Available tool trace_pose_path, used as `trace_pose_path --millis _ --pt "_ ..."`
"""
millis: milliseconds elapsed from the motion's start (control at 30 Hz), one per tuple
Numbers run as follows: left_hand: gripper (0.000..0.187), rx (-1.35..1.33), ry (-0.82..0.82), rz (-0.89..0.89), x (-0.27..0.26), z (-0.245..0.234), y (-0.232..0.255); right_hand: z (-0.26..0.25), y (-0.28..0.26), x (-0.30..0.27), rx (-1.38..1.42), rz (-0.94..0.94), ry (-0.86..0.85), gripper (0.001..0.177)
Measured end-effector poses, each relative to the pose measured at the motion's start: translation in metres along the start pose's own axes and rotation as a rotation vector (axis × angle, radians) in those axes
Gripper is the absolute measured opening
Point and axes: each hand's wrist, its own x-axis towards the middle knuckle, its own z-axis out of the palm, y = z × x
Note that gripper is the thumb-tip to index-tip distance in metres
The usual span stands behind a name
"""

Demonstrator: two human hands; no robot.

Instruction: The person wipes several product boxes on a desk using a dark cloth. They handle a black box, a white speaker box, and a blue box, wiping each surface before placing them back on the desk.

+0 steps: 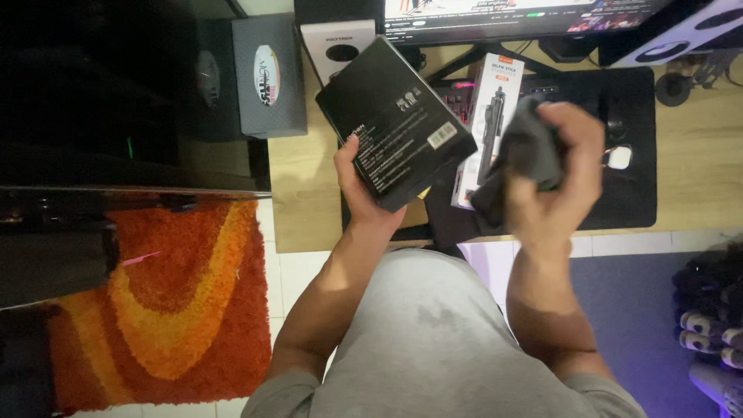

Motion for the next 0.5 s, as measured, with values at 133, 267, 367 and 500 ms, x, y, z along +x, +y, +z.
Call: trace_pose_path --millis 133,267,367,500 --pt "0.050 0.021 0.085 0.060 0.003 0.005 -0.011 0.015 -0.002 -0.010 -0.145 -0.170 -0.041 0.036" --pt "0.049 0.059 0.082 0.084 0.004 0.002 -0.021 0.022 0.003 -0.012 -0.147 -0.186 -0.029 0.034" --pt "0.050 0.105 0.067 0.107 0.003 0.005 -0.025 0.023 0.005 -0.014 -0.125 -0.186 -0.047 0.036" --pt "0.050 0.103 0.175 0.066 0.002 0.011 -0.033 0.022 0.004 -0.021 -0.095 -0.188 -0.112 0.042"
